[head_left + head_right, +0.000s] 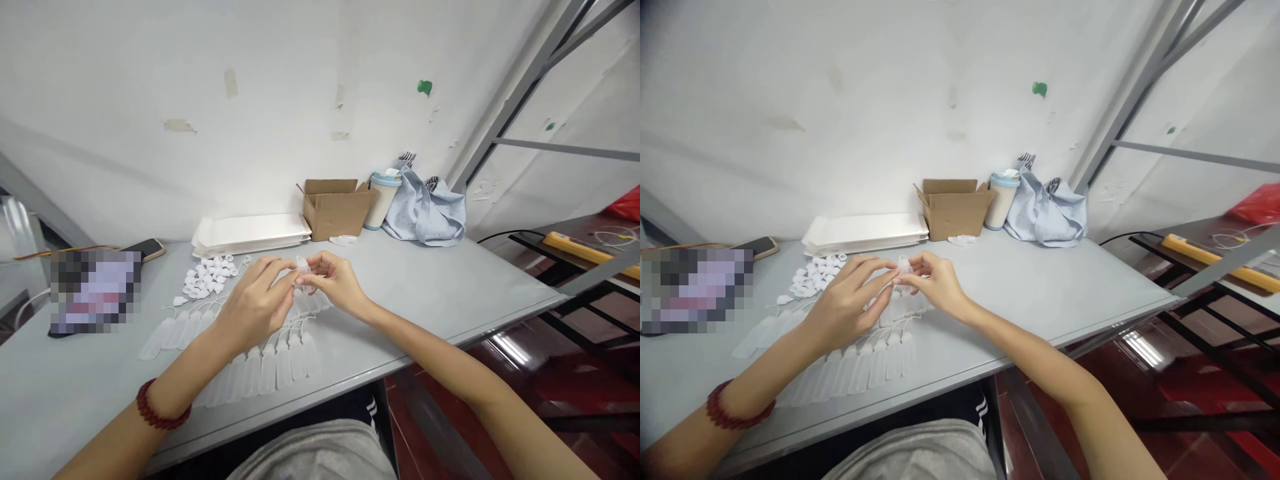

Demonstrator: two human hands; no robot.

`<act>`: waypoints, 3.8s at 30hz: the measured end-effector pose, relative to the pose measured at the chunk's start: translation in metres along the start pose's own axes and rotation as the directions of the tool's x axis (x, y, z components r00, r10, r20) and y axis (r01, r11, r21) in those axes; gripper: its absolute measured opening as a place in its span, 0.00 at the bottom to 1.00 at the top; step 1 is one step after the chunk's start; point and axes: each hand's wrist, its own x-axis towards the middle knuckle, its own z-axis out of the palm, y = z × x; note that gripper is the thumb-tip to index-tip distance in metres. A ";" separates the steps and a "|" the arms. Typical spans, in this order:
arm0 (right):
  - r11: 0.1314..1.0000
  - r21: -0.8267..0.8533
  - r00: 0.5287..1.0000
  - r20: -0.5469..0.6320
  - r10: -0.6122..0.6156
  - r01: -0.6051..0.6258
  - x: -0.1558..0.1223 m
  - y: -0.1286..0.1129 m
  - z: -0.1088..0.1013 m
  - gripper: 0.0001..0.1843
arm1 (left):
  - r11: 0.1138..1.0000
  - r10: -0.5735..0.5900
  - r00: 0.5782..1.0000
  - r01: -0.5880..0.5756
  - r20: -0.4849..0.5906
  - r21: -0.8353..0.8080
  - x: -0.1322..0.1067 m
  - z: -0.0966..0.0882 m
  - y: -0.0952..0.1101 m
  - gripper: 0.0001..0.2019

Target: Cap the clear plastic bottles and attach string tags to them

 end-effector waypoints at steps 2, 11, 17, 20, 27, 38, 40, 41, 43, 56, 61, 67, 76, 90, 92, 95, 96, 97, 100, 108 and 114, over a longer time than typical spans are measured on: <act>1.000 0.029 1.000 0.013 0.008 -0.008 0.000 -0.001 0.000 0.21 | 1.000 -0.028 1.000 0.028 -0.012 -0.008 0.001 -0.001 0.001 0.12; 0.998 0.016 0.998 -0.001 0.058 -0.058 -0.008 -0.011 0.006 0.23 | 0.990 0.084 0.996 -0.083 0.000 0.114 0.005 0.001 0.003 0.20; 0.973 0.191 0.979 0.182 0.094 -0.129 -0.006 -0.022 -0.002 0.20 | 1.000 0.018 1.000 -0.018 0.013 -0.024 0.005 -0.005 0.006 0.19; 0.951 0.273 0.976 0.198 0.092 -0.145 -0.005 -0.027 -0.007 0.22 | 0.994 -0.026 0.999 0.030 0.040 -0.107 0.006 -0.007 0.007 0.20; 0.949 0.212 0.930 0.335 0.154 -0.233 -0.002 -0.033 -0.021 0.22 | 0.981 -0.029 0.995 0.047 0.098 -0.187 0.007 -0.009 0.013 0.20; 0.933 -0.255 0.606 0.710 0.358 -0.253 0.000 -0.043 -0.047 0.28 | 0.902 0.023 0.884 0.183 0.466 -0.392 0.003 -0.012 0.038 0.15; 0.910 -0.317 0.531 0.740 0.414 -0.268 0.003 -0.043 -0.052 0.29 | 0.892 0.046 0.862 0.192 0.505 -0.409 0.002 -0.010 0.041 0.17; 0.896 -0.347 0.501 0.744 0.442 -0.277 0.004 -0.043 -0.055 0.28 | 0.889 0.056 0.851 0.196 0.522 -0.414 0.001 -0.009 0.043 0.18; 0.868 -0.402 0.467 0.733 0.495 -0.291 0.007 -0.044 -0.061 0.26 | 0.886 0.074 0.829 0.200 0.554 -0.418 0.000 -0.008 0.046 0.20; 0.891 -0.375 0.688 0.576 0.441 -0.257 0.013 -0.039 -0.075 0.14 | 0.964 0.008 0.806 0.152 0.592 -0.220 -0.009 0.002 0.055 0.14; 0.898 -0.360 0.738 0.528 0.421 -0.254 0.016 -0.038 -0.077 0.14 | 0.980 -0.028 0.792 0.140 0.610 -0.138 -0.008 0.000 0.059 0.13; 0.905 -0.351 0.781 0.485 0.394 -0.239 0.018 -0.038 -0.079 0.15 | 0.982 -0.050 0.771 0.155 0.634 -0.110 -0.006 -0.002 0.060 0.15; 0.611 -0.791 0.999 -0.039 0.006 -0.034 0.041 -0.002 -0.103 0.05 | 0.931 -0.222 0.864 0.325 0.451 -0.164 0.000 -0.008 0.003 0.16; 0.229 -0.974 1.000 0.007 0.017 0.003 0.053 0.042 -0.118 0.22 | 0.813 -0.469 0.599 0.580 0.649 0.052 -0.004 0.027 -0.122 0.09; 0.193 -0.981 0.999 0.033 0.028 0.027 0.054 0.045 -0.117 0.21 | 0.818 -0.457 0.605 0.574 0.651 0.041 -0.006 0.033 -0.121 0.06; 0.171 -0.983 0.997 0.074 0.035 0.067 0.056 0.047 -0.114 0.20 | 0.818 -0.446 0.609 0.574 0.655 0.023 -0.009 0.038 -0.118 0.06; 0.167 -0.983 0.996 0.085 0.035 0.078 0.056 0.047 -0.112 0.19 | 0.817 -0.445 0.610 0.577 0.656 0.017 -0.010 0.038 -0.117 0.07; 0.163 -0.983 0.995 0.092 0.035 0.085 0.056 0.047 -0.111 0.19 | 0.814 -0.445 0.610 0.581 0.656 0.012 -0.011 0.037 -0.115 0.07; 0.158 -0.984 0.995 0.093 0.026 0.088 0.057 0.045 -0.106 0.16 | 0.802 -0.456 0.617 0.597 0.642 -0.005 -0.012 0.032 -0.106 0.08; 0.222 -0.974 0.999 0.041 -0.010 0.042 0.057 0.045 -0.097 0.07 | 0.468 -0.630 0.579 0.815 0.518 -0.341 -0.005 0.008 -0.084 0.13; 0.345 -0.933 0.994 0.101 -0.030 0.105 0.052 0.036 -0.087 0.10 | -0.005 -0.748 0.419 0.772 0.515 -0.635 -0.006 -0.003 -0.069 0.14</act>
